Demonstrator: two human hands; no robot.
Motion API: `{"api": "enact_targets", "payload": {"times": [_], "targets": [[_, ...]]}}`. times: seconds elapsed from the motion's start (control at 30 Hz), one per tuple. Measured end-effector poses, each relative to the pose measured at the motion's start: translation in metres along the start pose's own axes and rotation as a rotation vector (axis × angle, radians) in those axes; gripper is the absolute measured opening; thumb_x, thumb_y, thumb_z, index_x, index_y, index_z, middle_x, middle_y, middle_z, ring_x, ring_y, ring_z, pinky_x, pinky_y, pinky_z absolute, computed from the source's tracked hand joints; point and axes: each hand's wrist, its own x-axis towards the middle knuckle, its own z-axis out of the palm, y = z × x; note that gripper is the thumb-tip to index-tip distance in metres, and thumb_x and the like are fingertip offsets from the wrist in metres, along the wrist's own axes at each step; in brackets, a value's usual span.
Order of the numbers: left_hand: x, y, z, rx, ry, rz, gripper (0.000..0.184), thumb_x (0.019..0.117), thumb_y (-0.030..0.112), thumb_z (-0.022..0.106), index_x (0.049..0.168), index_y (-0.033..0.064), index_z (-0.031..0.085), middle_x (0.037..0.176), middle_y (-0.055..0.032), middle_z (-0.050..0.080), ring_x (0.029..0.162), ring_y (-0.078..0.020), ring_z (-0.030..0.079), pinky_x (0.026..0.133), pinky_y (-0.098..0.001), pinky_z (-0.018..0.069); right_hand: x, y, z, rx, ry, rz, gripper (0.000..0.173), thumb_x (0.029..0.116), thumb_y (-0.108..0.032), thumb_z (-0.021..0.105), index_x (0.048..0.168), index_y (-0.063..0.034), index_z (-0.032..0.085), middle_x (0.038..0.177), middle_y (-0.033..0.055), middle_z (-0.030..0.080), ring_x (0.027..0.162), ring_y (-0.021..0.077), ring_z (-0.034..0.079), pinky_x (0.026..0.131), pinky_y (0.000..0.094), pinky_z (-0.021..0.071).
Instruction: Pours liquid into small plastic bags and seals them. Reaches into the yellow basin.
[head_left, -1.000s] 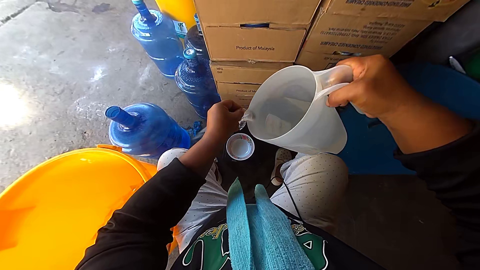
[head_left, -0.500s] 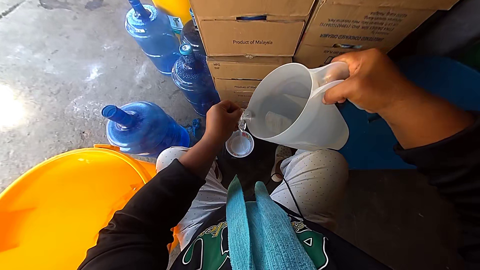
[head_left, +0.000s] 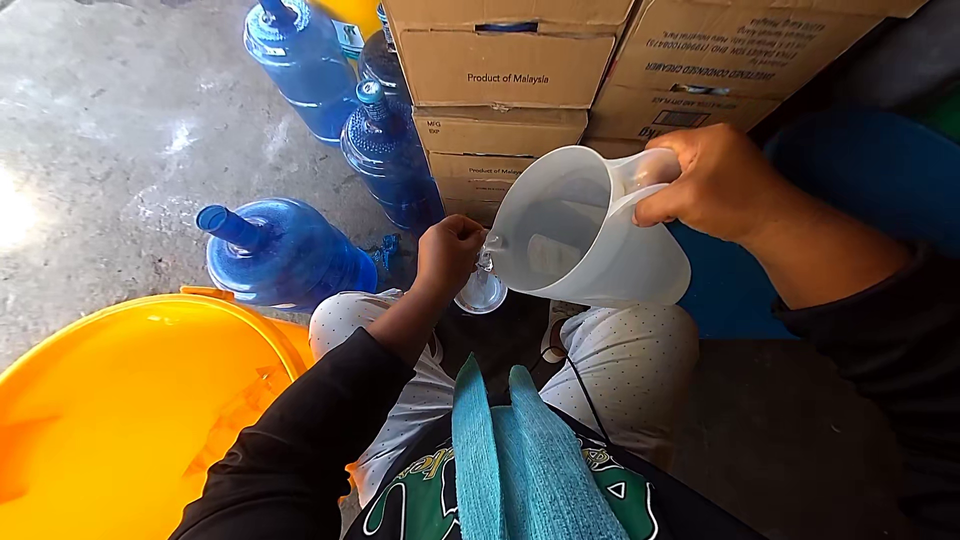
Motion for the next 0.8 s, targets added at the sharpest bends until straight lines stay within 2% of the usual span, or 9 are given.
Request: {"api": "enact_targets", "payload": {"times": [0.07,0.4,0.57,0.8], "targets": [[0.001,-0.004,0.001,0.011,0.002,0.014,0.01,0.1005,0.013,0.065,0.101,0.0037,0.07,0.083,-0.0055,0.07,0.063,-0.0099,0.066,0.064,-0.0292,0.0586,0.001,0.002,0.002,-0.004,-0.009,-0.018,0.018,0.0675,-0.01,0.073,0.076,-0.012,0.058,0.065,-0.0039,0.052,0.058,0.0046,0.049,0.053,0.0275,0.039],[0.001,-0.01,0.004,0.01,0.012,0.019,0.01,0.1008,0.012,0.065,0.101,0.0041,0.07,0.084,-0.0045,0.069,0.065,-0.0081,0.065,0.065,-0.0271,0.0573,0.003,0.003,0.006,-0.002,-0.024,0.006,0.018,0.068,-0.007,0.074,0.076,-0.0117,0.058,0.065,-0.0031,0.053,0.058,0.0046,0.049,0.053,0.0269,0.0391],[0.001,-0.006,0.001,0.012,0.021,0.055,0.009,0.1003,0.012,0.065,0.1,0.0047,0.07,0.084,-0.0036,0.069,0.065,-0.0071,0.064,0.065,-0.0259,0.0564,0.002,-0.002,-0.001,-0.016,-0.029,0.004,0.018,0.0708,-0.006,0.074,0.078,-0.0109,0.059,0.067,-0.0033,0.053,0.059,0.0029,0.049,0.053,0.024,0.0391],[0.001,-0.002,0.001,0.025,0.032,0.095,0.009,0.1001,0.012,0.065,0.099,0.0049,0.07,0.083,-0.0035,0.069,0.065,-0.0071,0.064,0.065,-0.0257,0.056,0.0,-0.007,-0.009,-0.023,-0.006,0.014,0.018,0.0699,-0.005,0.074,0.079,-0.0113,0.06,0.067,-0.004,0.054,0.058,0.0015,0.049,0.053,0.0224,0.0396]]}}
